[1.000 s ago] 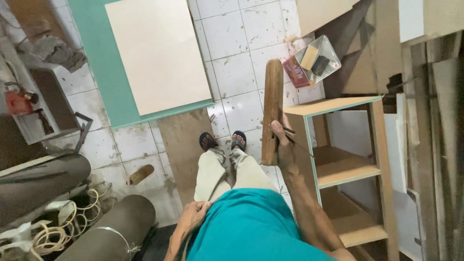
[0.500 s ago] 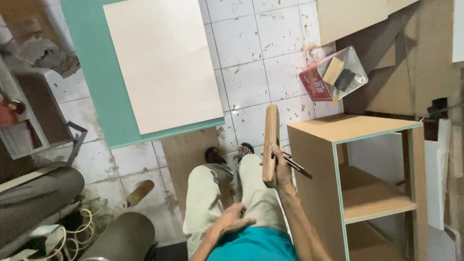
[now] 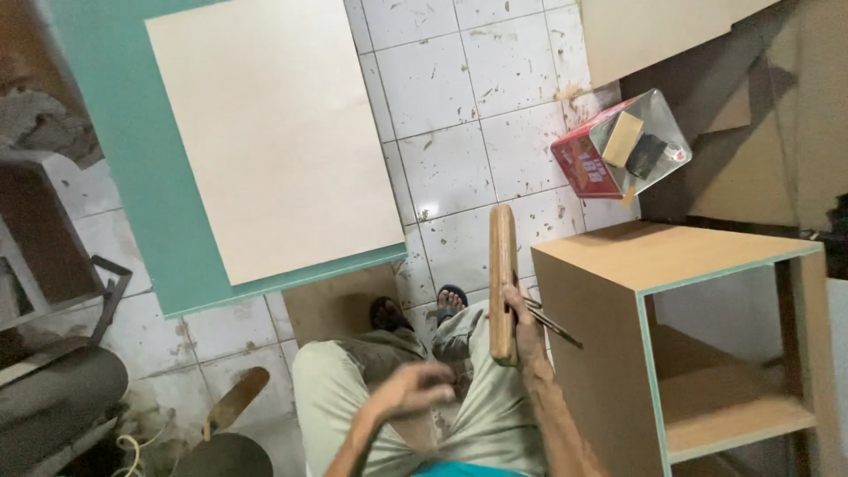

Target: The person sands the edges and surfaces of a teal cabinet and a separate light-colored wooden panel using a sanding block. They then retrieve a wooden plank and sand its edges before placing it on the cabinet.

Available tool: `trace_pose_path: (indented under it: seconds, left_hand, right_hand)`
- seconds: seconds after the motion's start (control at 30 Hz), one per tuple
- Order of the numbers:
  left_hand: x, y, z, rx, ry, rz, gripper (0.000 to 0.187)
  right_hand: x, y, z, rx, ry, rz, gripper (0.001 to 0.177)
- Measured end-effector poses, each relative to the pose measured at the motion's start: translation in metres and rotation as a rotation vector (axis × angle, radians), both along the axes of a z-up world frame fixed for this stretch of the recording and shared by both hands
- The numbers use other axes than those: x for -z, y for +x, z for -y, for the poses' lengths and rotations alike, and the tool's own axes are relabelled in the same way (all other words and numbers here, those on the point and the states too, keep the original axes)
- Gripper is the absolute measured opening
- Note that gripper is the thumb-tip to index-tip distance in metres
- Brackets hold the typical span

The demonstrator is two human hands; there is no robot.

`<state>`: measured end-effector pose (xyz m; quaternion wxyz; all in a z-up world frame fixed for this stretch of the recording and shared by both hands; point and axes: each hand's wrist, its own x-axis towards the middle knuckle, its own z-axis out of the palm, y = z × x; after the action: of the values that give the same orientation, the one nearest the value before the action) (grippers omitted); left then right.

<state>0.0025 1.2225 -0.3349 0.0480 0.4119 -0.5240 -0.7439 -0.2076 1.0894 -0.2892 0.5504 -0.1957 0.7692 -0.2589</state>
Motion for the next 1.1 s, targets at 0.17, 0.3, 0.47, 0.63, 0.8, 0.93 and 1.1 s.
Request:
trace_pose_path:
  seconds: [0.17, 0.3, 0.47, 0.63, 0.8, 0.93, 1.1]
  left_hand:
    - [0.092, 0.098, 0.164, -0.445, -0.949, 0.528, 0.036]
    - [0.177, 0.123, 0.258, -0.184, -1.468, 0.68, 0.019]
    - [0.221, 0.11, 0.296, 0.061, -1.612, 0.716, 0.025]
    - [0.244, 0.098, 0.297, -0.047, -1.517, 0.619, 0.045]
    - [0.254, 0.097, 0.298, -0.18, -1.55, 0.565, 0.047]
    - [0.238, 0.094, 0.302, -0.053, -1.414, 0.561, 0.041]
    - [0.221, 0.092, 0.301, 0.095, -1.362, 0.598, 0.057]
  right_hand:
    - [0.109, 0.016, 0.02, -0.014, -0.141, 0.276, 0.062]
    - [0.161, 0.021, 0.028, -0.075, -0.265, 0.279, 0.061]
    - [0.202, 0.025, 0.027, -0.243, -0.419, 0.258, 0.069]
    - [0.256, 0.024, 0.003, -0.336, -0.462, 0.255, 0.068]
    - [0.374, -0.008, -0.034, -0.297, -0.303, 0.351, 0.065]
    - [0.453, -0.027, -0.033, -0.195, -0.159, 0.53, 0.067]
    - [0.352, 0.024, 0.016, -0.277, -0.107, 0.48, 0.028]
